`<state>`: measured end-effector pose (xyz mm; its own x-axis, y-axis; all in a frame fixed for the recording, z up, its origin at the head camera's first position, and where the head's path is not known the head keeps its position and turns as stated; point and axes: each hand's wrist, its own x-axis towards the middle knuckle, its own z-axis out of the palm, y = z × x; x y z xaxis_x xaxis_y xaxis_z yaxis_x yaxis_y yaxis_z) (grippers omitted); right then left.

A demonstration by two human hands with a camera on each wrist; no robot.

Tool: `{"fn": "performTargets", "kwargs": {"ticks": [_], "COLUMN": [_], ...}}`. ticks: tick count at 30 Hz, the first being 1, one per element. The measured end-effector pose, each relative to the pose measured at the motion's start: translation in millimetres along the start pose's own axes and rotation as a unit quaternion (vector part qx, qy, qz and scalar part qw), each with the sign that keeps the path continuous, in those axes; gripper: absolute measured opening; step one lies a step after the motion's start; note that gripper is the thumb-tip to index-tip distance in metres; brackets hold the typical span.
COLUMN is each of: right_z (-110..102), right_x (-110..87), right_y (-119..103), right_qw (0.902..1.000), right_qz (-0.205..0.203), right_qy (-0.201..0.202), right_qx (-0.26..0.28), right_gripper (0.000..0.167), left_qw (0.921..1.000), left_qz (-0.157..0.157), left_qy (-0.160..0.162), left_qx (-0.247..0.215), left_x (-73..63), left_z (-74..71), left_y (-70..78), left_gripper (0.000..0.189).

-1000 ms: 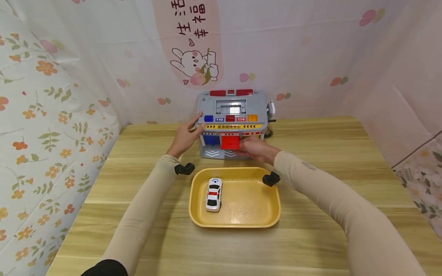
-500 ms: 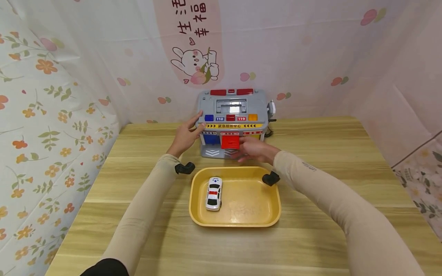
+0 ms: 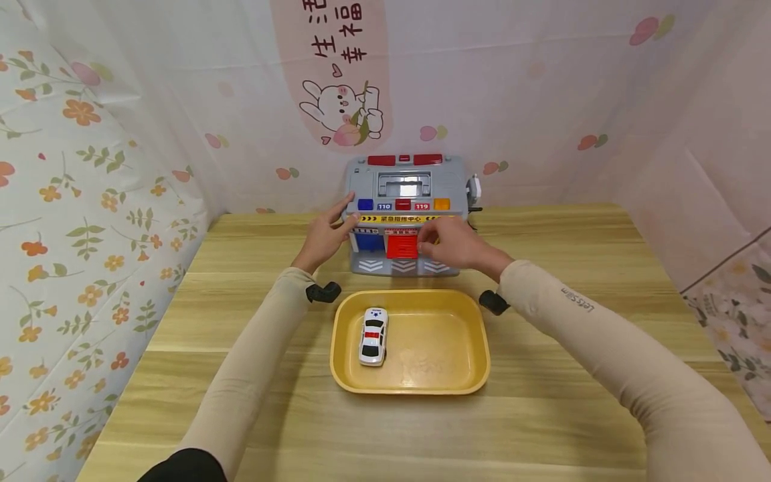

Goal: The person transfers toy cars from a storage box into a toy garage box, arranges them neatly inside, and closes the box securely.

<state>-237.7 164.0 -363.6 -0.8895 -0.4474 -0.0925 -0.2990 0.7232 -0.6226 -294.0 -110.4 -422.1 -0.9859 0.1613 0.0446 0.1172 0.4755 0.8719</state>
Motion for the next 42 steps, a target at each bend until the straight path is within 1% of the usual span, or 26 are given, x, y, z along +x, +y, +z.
{"fn": "performTargets", "kwargs": {"ticks": [1,3,5,7,9,11,16,18,21,24,27,30,32,34,37,39,42], "right_z": [-1.2,-2.3,-1.8,0.3,3.7,7.1,15.2,18.3,23.4,28.8,33.6,36.7,37.8,38.3,38.3,38.4,38.9], "right_x": [0.8,4.1,9.0,14.6,20.2,24.4,29.9,31.4,34.6,38.9,42.5,45.7,48.5,51.5,55.6,57.8,60.1], "right_y": [-3.1,-10.4,-15.7,-18.5,-18.1,-15.4,-8.5,-6.9,-4.4,-0.8,3.6,6.8,8.3,9.5,11.7,12.9,13.4], "right_qw": [0.9993,0.9942,0.9865,0.9809,0.9776,0.9773,0.9715,0.9682,0.9626,0.9539,0.9467,0.9419,0.9364,0.9282,0.9106,0.9013,0.8938], "right_qz": [-0.013,-0.035,-0.046,-0.045,-0.048,-0.048,-0.065,-0.072,-0.069,-0.07,-0.077,-0.087,-0.096,-0.108,-0.123,-0.127,-0.126], "right_qy": [0.02,0.057,0.082,0.092,0.1,0.105,0.119,0.122,0.127,0.13,0.136,0.141,0.145,0.15,0.162,0.167,0.17], "right_qx": [-0.029,-0.085,-0.134,-0.165,-0.179,-0.178,-0.195,-0.206,-0.229,-0.261,-0.282,-0.292,-0.305,-0.323,-0.36,-0.379,-0.395], "right_gripper": [0.016,0.02,0.032,0.049,0.062,0.071,0.085,0.092,0.104,0.114,0.117,0.117,0.118,0.118,0.116,0.115,0.114], "left_qw": [1.0,1.0,1.0,1.0,1.0,1.0,1.0,0.9999,0.9999,0.9999,1.0,0.9999,0.9999,0.9999,0.9999,0.9999,0.9998], "left_qz": [-0.002,-0.003,-0.004,-0.005,-0.004,-0.001,0.001,-0.001,0.001,0.003,0.002,-0.001,-0.001,-0.002,-0.004,-0.005,-0.007], "left_qy": [0.0,-0.001,-0.002,-0.002,-0.002,-0.002,-0.004,-0.005,-0.004,-0.001,-0.002,-0.004,-0.002,0.001,0.002,0.001,0.0], "left_qx": [0.001,0.0,-0.001,-0.001,0.0,0.0,-0.007,-0.012,-0.015,-0.012,-0.009,-0.01,-0.012,-0.014,-0.013,-0.014,-0.017], "left_x": [0.5,1.0,1.3,1.6,1.6,1.6,0.5,-0.2,-0.4,-0.5,-1.2,-1.8,-1.7,-1.3,-0.5,-0.5,-0.6], "left_z": [0.1,0.0,0.1,0.3,0.3,0.1,-1.4,-1.8,-1.9,-1.1,0.1,0.7,0.6,0.3,0.0,0.1,0.5], "left_y": [0.4,0.9,0.9,0.4,-0.6,-1.2,-1.3,-1.3,-1.8,-2.5,-2.8,-2.8,-3.1,-3.1,-2.8,-1.9,-0.4], "left_gripper": [0.053,0.053,0.054,0.054,0.054,0.054,0.055,0.055,0.055,0.054,0.053,0.053,0.053,0.053,0.052,0.052,0.052]}}
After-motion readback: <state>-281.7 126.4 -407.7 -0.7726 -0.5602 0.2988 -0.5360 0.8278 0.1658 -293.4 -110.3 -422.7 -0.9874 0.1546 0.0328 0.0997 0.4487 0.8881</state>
